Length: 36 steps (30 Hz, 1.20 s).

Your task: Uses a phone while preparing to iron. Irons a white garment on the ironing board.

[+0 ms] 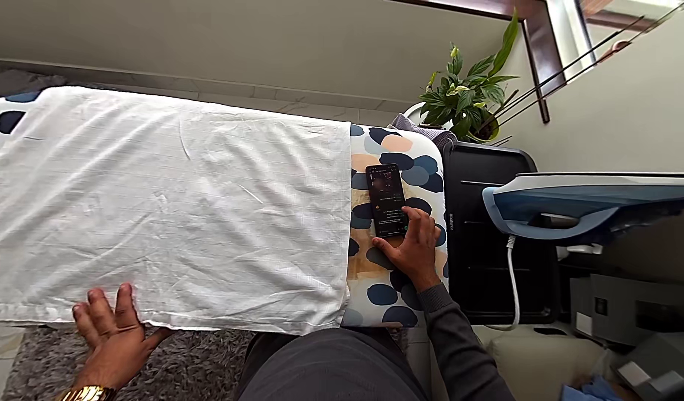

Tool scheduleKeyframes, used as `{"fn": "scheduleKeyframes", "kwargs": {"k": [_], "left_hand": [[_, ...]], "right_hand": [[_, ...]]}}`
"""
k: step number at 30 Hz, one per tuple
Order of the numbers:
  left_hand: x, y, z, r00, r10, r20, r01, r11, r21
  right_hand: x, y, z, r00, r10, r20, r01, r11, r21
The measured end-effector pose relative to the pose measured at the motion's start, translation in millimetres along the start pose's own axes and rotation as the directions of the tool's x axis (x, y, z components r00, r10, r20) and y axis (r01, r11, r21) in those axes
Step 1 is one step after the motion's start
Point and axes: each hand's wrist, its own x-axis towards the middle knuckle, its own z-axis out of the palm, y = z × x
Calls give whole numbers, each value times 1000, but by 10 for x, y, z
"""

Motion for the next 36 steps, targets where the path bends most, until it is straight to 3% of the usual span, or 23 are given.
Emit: {"fn": "scheduleKeyframes", "kwargs": {"k": [36], "left_hand": [[13, 71, -52, 998, -46, 41, 45, 999, 7]], "right_hand": [[-1, 3, -1, 1000, 9, 14, -9, 1000, 17]]}}
